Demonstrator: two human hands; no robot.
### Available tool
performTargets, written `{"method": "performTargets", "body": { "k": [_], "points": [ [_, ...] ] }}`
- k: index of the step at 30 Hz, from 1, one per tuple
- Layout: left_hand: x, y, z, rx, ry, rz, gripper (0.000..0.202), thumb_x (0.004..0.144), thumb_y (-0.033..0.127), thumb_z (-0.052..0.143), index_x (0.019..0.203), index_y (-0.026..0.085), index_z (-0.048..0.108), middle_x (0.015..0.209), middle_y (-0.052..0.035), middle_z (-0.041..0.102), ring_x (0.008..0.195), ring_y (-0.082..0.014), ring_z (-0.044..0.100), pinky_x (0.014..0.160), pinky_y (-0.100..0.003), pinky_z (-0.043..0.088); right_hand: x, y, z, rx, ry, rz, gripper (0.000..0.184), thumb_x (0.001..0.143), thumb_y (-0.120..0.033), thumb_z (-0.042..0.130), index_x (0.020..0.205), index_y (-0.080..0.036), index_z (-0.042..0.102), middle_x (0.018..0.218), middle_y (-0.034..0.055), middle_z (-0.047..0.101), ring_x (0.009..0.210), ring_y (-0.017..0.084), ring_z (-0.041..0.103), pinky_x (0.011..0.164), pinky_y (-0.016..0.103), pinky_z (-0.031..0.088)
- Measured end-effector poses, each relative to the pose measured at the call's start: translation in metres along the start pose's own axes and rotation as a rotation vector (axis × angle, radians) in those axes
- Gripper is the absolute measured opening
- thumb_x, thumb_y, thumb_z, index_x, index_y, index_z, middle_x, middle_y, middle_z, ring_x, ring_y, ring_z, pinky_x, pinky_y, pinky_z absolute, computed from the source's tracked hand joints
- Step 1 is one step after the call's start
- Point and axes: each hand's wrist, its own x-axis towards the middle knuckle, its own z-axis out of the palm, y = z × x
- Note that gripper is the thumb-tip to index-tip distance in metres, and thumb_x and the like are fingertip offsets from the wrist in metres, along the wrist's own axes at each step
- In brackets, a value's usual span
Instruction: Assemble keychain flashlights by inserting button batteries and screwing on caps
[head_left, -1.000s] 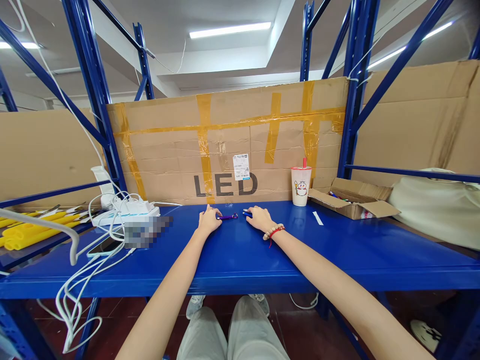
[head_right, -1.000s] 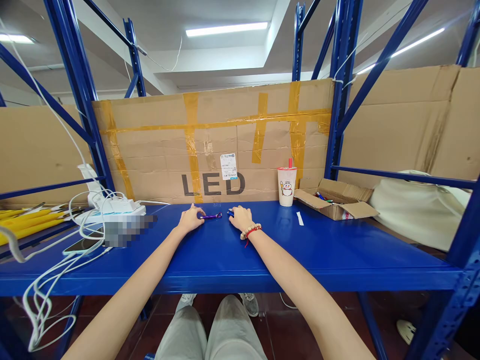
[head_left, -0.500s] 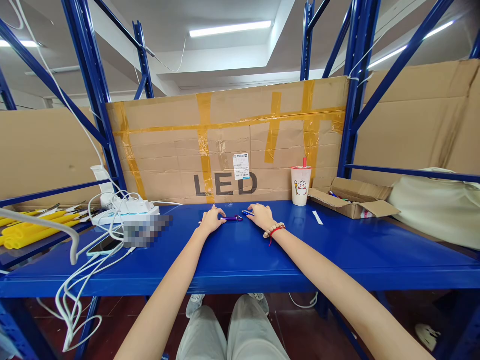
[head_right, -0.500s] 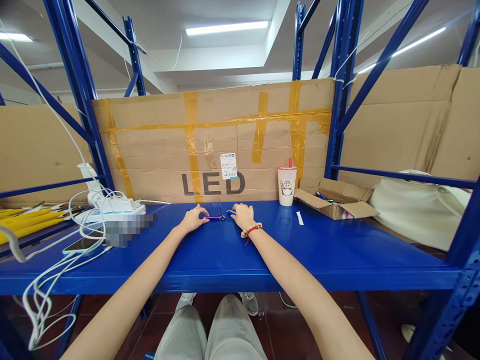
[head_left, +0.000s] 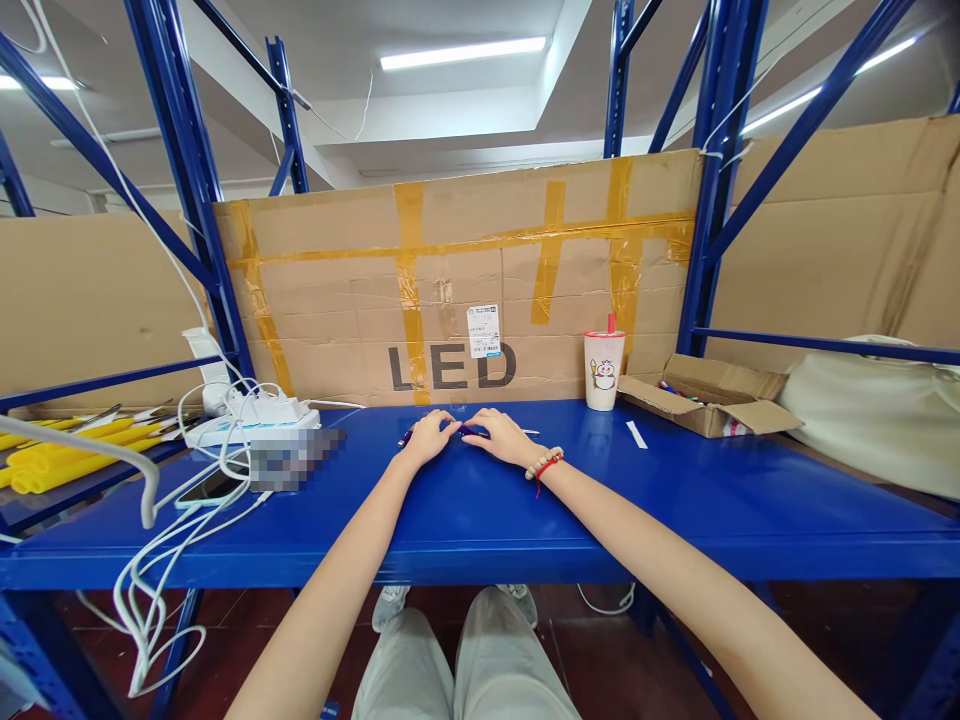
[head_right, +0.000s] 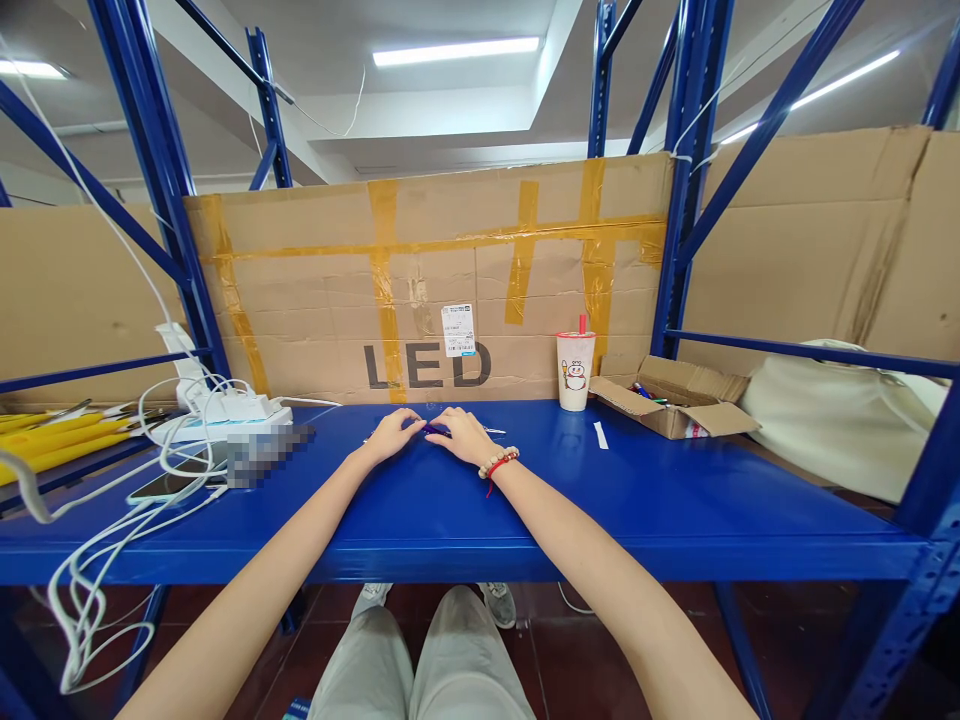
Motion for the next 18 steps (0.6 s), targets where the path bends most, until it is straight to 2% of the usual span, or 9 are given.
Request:
{"method": "performTargets", "body": {
  "k": [4, 9, 13, 18],
  "points": [
    [0.0003, 0.0027, -0.0021, -0.04, 0.008, 0.034, 0.025, 0.085, 0.036, 0.044, 0.08, 0.02, 0.064, 0.096, -0.0044, 0.066, 0.094, -0.0188, 0.059, 0.088, -0.029, 0.044, 0.0, -0.0009, 0.0022, 0.006, -0.036, -0.007, 0.025, 0.088, -0.031, 0.051, 0.107, -0.018, 0.06, 0.102, 0.0074, 0.063, 0.096, 0.02, 0.055, 0.085, 0.034, 0.041],
    [0.0001, 0.0045, -0.0036, -0.034, -0.024, 0.105, 0.039, 0.087, 0.035, 0.037, 0.062, 0.02, 0.063, 0.078, -0.0035, 0.065, 0.085, -0.0192, 0.06, 0.085, -0.028, 0.043, -0.0012, 0.0002, -0.0003, 0.058, -0.075, -0.039, 0.018, 0.086, -0.029, 0.055, 0.094, -0.016, 0.065, 0.092, 0.0062, 0.065, 0.087, 0.017, 0.058, 0.081, 0.03, 0.043],
    [-0.0014, 0.0055, -0.0028, -0.013, -0.054, 0.12, 0.04, 0.088, 0.036, 0.035, 0.065, 0.02, 0.063, 0.078, -0.0031, 0.066, 0.084, -0.019, 0.06, 0.082, -0.027, 0.042, -0.001, -0.0021, -0.0011, 0.072, -0.081, -0.033, 0.017, 0.086, -0.028, 0.053, 0.087, -0.015, 0.065, 0.088, 0.0063, 0.065, 0.08, 0.016, 0.059, 0.076, 0.028, 0.043],
    [-0.0009, 0.0012, 0.0012, 0.03, -0.038, 0.099, 0.036, 0.088, 0.039, 0.035, 0.073, 0.019, 0.061, 0.083, -0.0046, 0.066, 0.082, -0.0203, 0.059, 0.076, -0.029, 0.043, -0.0001, -0.0033, -0.0005, 0.09, -0.058, 0.065, 0.018, 0.091, -0.027, 0.046, 0.095, -0.017, 0.06, 0.092, 0.0057, 0.066, 0.082, 0.017, 0.06, 0.073, 0.027, 0.043]
  ]
}}
